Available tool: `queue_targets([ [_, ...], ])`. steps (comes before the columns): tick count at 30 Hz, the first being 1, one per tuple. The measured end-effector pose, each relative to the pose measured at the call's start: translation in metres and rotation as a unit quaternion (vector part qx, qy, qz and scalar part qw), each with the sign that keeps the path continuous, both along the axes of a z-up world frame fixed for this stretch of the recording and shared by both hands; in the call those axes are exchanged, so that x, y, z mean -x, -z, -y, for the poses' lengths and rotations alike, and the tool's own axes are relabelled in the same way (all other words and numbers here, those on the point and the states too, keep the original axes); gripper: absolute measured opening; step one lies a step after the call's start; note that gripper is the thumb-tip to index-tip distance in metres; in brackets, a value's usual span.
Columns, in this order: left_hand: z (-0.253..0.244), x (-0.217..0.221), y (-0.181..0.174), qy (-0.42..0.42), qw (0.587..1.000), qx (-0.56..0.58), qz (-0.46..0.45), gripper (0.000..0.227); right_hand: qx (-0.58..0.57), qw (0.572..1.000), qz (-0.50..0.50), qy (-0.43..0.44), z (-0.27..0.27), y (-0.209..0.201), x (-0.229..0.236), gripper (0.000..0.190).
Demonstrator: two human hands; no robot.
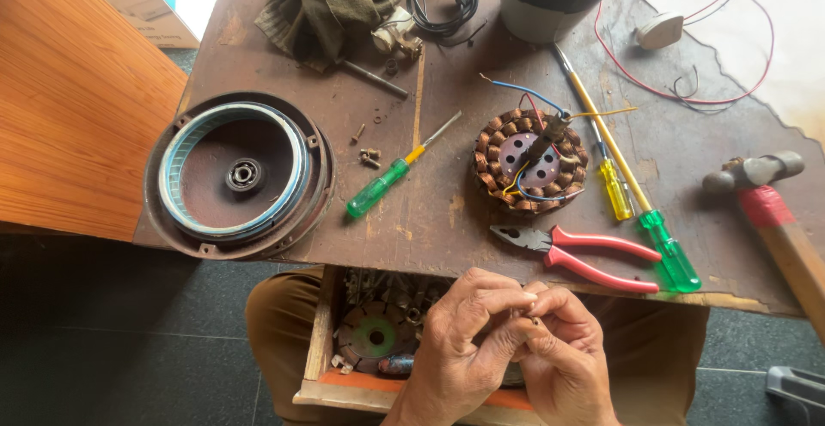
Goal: The person wires a fan stator by hand and using pliers, twisting wires together and adjusting the copper windings on a wooden workbench.
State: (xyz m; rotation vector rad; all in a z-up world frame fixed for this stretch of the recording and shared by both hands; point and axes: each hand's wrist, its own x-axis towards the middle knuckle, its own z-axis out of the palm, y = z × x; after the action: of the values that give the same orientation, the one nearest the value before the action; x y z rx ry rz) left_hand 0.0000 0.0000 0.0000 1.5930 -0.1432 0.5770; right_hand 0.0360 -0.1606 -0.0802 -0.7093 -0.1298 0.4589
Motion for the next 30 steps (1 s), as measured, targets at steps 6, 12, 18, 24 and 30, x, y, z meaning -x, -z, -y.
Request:
queue_targets([
  [6, -0.004, 0.004, 0.007, 0.014, 1.000, 0.012, 0.005, 0.018, 0.002, 1.000, 0.019, -0.009, -0.003, 0.000, 0.004, 0.011],
  [12, 0.001, 0.007, 0.020, -0.001, 1.000, 0.025, -0.010, 0.013, 0.055, 0.998, 0.034, -0.008, -0.008, -0.004, 0.006, 0.017],
  [18, 0.005, -0.001, 0.017, 0.025, 1.000, 0.009, -0.014, 0.017, 0.057, 0.996, 0.058, 0.044, 0.000, 0.002, 0.006, 0.018],
  [24, 0.004, -0.001, 0.020, 0.093, 0.992, 0.068, -0.053, 0.017, 0.033, 0.997, 0.050, 0.052, 0.000, 0.006, 0.007, 0.013],
  [30, 0.006, -0.004, 0.025, 0.075, 0.995, 0.058, -0.039, 0.017, 0.024, 0.996, 0.079, 0.040, -0.002, 0.004, 0.005, 0.016],
])
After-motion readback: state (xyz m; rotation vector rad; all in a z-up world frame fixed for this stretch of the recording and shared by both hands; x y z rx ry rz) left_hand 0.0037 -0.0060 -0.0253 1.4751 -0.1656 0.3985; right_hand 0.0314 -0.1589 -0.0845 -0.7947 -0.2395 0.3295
